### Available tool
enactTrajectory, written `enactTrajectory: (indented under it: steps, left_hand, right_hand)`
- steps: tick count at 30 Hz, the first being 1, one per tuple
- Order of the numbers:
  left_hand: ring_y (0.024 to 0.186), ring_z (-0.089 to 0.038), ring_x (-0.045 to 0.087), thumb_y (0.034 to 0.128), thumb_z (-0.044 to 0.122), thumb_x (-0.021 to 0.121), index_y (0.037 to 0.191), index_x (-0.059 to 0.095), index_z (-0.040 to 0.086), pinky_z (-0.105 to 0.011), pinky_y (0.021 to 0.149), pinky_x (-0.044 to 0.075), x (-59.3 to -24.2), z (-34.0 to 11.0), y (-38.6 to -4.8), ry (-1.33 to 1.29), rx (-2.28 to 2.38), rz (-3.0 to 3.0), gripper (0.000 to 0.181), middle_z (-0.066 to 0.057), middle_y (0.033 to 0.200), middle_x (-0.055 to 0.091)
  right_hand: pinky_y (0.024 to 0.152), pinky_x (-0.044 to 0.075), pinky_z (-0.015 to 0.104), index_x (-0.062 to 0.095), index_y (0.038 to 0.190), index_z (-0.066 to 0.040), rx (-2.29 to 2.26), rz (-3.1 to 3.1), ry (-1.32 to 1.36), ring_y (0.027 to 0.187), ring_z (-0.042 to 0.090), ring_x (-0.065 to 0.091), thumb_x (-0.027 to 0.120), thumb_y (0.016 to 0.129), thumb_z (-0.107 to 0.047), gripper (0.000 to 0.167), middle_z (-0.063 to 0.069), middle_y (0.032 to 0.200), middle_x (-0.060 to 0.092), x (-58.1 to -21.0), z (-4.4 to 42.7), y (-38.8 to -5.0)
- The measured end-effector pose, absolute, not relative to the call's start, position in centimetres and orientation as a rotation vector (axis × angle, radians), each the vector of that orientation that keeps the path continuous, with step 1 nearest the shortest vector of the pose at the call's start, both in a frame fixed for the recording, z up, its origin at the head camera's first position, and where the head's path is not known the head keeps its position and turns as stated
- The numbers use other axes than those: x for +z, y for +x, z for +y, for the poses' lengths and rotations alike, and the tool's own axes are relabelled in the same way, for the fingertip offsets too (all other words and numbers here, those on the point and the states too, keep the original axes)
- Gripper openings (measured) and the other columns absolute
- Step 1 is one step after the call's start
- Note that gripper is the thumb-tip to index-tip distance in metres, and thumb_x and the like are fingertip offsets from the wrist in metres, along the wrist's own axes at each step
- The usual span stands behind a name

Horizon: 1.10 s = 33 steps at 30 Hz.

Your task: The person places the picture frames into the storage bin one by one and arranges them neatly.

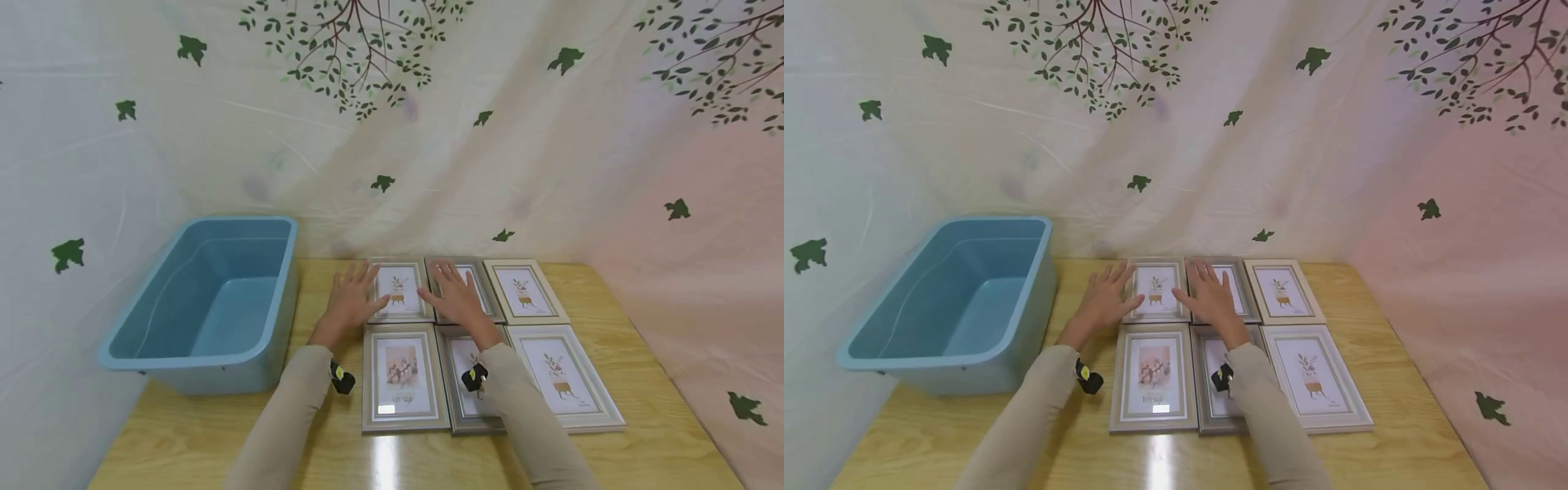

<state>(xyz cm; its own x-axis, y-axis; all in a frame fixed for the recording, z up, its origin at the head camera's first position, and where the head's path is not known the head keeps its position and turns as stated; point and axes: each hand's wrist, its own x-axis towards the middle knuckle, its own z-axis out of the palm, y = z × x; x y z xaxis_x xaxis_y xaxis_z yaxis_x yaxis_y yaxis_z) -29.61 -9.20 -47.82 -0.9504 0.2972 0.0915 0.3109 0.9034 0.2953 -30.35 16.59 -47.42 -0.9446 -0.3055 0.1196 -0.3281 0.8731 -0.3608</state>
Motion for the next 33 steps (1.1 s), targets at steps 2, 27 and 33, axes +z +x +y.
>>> enactTrajectory:
  steps: [2,27,33]
  left_hand:
    - [0.158,-0.041,0.011,0.1001,0.060,0.049,0.165,0.021,0.021,-0.067,0.124,0.013,-47.3,-9.1,-29.3,-0.471,-0.501,-3.023,0.080,-0.011,0.171,0.016]
    - [0.149,-0.050,0.028,0.1033,0.045,0.057,0.165,0.018,0.019,-0.071,0.115,0.027,-29.1,-22.9,-17.6,-0.328,-0.746,-2.795,0.077,-0.022,0.166,0.027]
    - [0.146,-0.056,0.030,0.1031,0.048,0.055,0.166,0.015,0.019,-0.078,0.108,0.030,-29.2,-31.0,-17.1,-0.139,-0.900,-2.840,0.080,-0.028,0.164,0.027]
  right_hand:
    - [0.123,0.008,0.069,0.025,0.163,-0.013,0.612,-2.985,0.506,0.158,0.038,0.015,0.048,0.102,-0.058,0.079,0.017,0.169,0.022,-47.3,16.6,-30.4]
    - [0.127,0.006,0.062,0.023,0.164,-0.020,0.989,-2.693,0.818,0.160,0.027,0.013,0.054,0.102,-0.047,0.074,0.005,0.172,0.016,-39.8,9.8,-28.5]
    - [0.126,0.013,0.063,0.027,0.163,-0.019,0.939,-2.651,0.996,0.159,0.027,0.019,0.056,0.102,-0.047,0.074,0.006,0.171,0.022,-39.1,5.0,-26.9]
